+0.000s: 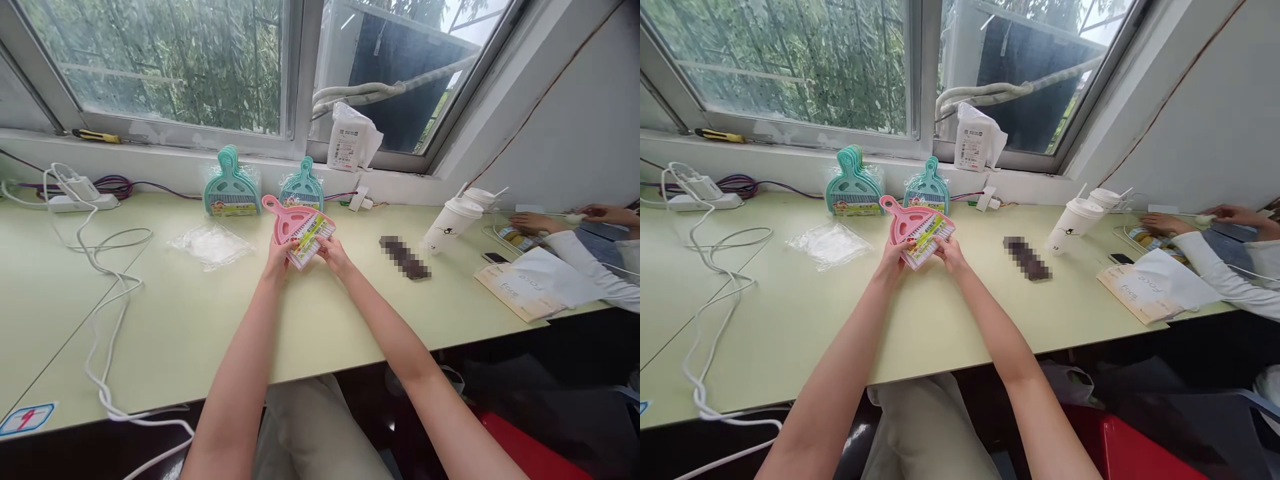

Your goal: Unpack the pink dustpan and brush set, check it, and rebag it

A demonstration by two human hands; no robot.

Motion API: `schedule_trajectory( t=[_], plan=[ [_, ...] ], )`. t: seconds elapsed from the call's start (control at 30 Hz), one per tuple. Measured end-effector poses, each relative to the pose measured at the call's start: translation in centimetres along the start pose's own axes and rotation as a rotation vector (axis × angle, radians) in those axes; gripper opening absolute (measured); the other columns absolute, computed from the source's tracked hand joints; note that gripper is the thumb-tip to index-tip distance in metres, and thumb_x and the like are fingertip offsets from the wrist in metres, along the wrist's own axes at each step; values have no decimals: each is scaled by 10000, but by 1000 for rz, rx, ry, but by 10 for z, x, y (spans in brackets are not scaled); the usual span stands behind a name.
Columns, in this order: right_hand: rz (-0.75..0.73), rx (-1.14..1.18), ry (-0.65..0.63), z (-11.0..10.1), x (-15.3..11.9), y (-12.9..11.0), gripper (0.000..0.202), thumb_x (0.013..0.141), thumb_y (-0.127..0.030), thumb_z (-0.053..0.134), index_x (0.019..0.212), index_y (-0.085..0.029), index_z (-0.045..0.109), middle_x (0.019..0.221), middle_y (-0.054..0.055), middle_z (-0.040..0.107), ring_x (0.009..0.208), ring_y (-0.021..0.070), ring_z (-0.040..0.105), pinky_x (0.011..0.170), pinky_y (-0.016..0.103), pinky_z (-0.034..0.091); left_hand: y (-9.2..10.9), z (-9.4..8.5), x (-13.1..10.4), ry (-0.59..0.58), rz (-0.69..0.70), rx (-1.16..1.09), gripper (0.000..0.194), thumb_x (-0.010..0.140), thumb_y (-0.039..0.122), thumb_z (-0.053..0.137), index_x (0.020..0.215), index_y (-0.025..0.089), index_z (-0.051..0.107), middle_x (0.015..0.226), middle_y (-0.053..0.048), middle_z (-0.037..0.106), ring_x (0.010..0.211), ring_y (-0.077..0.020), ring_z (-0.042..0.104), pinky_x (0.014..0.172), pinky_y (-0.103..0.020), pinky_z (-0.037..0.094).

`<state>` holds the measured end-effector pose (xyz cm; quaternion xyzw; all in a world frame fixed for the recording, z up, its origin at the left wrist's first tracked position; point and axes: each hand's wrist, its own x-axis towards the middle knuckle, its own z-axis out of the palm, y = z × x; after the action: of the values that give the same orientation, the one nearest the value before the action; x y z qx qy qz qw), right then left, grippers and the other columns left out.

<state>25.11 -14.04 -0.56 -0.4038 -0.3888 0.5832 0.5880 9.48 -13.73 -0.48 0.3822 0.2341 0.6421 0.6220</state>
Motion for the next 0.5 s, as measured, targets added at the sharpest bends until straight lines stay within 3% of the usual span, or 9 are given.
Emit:
schedule_trajectory(
  t=[0.17,0.5],
  plan=[
    [29,53,-44,-1,-4,-6,196,783,-173,705,958,-194,617,963,23,748,832,156,720,809,296,606,11,0,-5,-104,36,57,860,518,107,796,1317,210,496,1284,-117,609,1215,-337,554,984,-472,501],
    [8,33,26,6,-5,1,284,698,-151,779,927,-195,617,1006,36,737,1004,202,698,906,343,587,17,-1,-9,-139,-35,82,780,554,84,745,1292,195,516,1186,-96,646,1118,-296,608,962,-441,498]
  ],
)
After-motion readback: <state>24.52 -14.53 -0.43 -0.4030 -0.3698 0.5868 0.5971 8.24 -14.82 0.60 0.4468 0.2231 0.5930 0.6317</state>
